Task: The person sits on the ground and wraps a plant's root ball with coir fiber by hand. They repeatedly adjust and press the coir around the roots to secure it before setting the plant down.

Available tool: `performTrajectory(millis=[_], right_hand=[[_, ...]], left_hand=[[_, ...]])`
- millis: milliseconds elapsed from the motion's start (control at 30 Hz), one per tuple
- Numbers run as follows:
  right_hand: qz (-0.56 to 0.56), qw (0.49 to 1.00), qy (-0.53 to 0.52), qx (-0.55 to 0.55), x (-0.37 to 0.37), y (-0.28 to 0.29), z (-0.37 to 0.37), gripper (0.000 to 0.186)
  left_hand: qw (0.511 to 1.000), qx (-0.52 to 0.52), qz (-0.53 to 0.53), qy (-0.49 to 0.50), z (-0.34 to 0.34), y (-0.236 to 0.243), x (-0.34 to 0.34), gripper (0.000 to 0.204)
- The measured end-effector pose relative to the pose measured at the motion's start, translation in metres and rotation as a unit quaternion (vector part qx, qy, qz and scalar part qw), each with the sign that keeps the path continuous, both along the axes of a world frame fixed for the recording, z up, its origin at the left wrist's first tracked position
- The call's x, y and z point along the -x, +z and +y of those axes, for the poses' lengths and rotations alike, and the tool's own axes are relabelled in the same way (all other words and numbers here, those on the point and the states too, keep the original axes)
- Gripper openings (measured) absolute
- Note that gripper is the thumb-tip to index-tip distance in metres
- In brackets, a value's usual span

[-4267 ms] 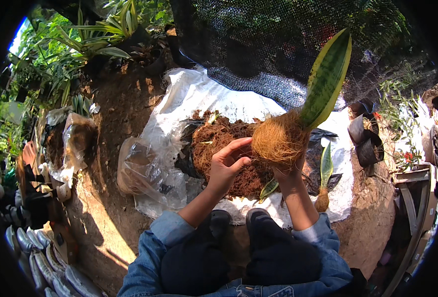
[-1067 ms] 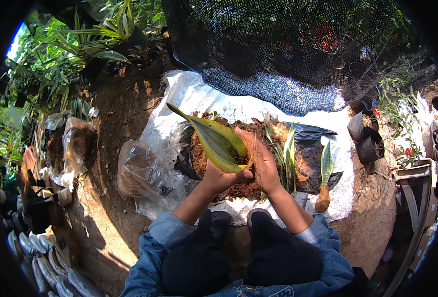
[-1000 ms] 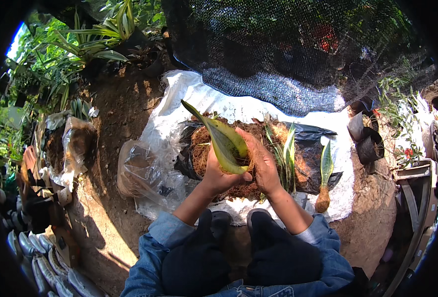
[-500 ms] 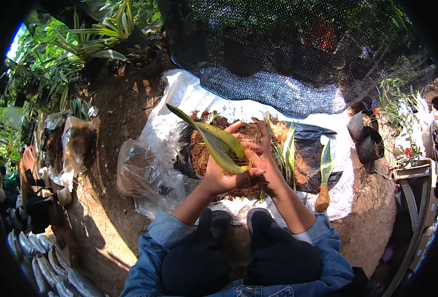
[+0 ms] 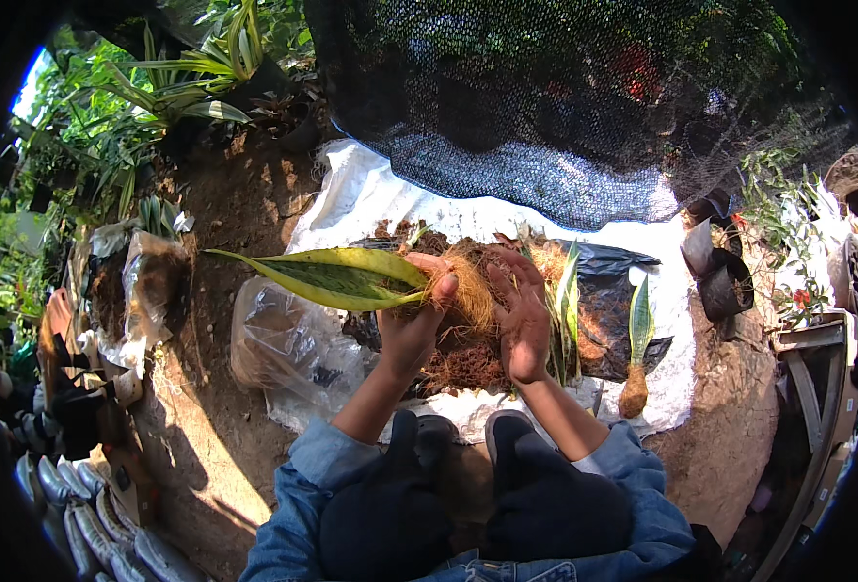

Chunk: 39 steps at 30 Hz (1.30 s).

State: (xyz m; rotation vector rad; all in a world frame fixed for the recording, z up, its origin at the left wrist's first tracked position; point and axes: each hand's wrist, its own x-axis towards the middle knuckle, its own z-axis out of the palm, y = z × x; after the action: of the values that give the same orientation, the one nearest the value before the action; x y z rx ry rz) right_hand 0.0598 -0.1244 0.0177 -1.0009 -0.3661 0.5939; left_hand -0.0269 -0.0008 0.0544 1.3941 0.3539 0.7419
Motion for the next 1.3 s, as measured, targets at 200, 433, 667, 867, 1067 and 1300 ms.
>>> performTrajectory(millis=[200,433,667,867,1067,1300], right_hand=[[0.077,0.985,0.05,-0.143,0.022,-0.005,0.014,0.071],[0.203,0.958,0.18,-0.092,-0.002,0.008,0.01,0.077],[-0.155,0.948,0.279,0.016,-0.029,0.029,-0.014,0.134],[-0.278,0.918,0.281,0.015,-0.019,0.037,-0.013,0.137],[-0.096,0.972,0.21,-0.043,-0.006,0.032,-0.008,0.094],[-0.132,0.985,0.098,0.057,-0.014,0.018,-0.008,0.066]], left_hand=[[0.994,0.084,-0.064,-0.007,-0.006,-0.005,0.0,0.029],[0.97,-0.227,0.023,-0.085,-0.004,-0.007,-0.002,0.044],[0.913,-0.366,0.086,-0.158,0.005,0.002,0.001,0.037],[0.948,-0.238,0.059,-0.202,0.004,-0.011,0.0,0.046],[0.926,-0.337,0.057,-0.161,0.005,0.001,0.002,0.061],[0.938,-0.266,0.036,-0.22,0.033,0.036,0.003,0.092]])
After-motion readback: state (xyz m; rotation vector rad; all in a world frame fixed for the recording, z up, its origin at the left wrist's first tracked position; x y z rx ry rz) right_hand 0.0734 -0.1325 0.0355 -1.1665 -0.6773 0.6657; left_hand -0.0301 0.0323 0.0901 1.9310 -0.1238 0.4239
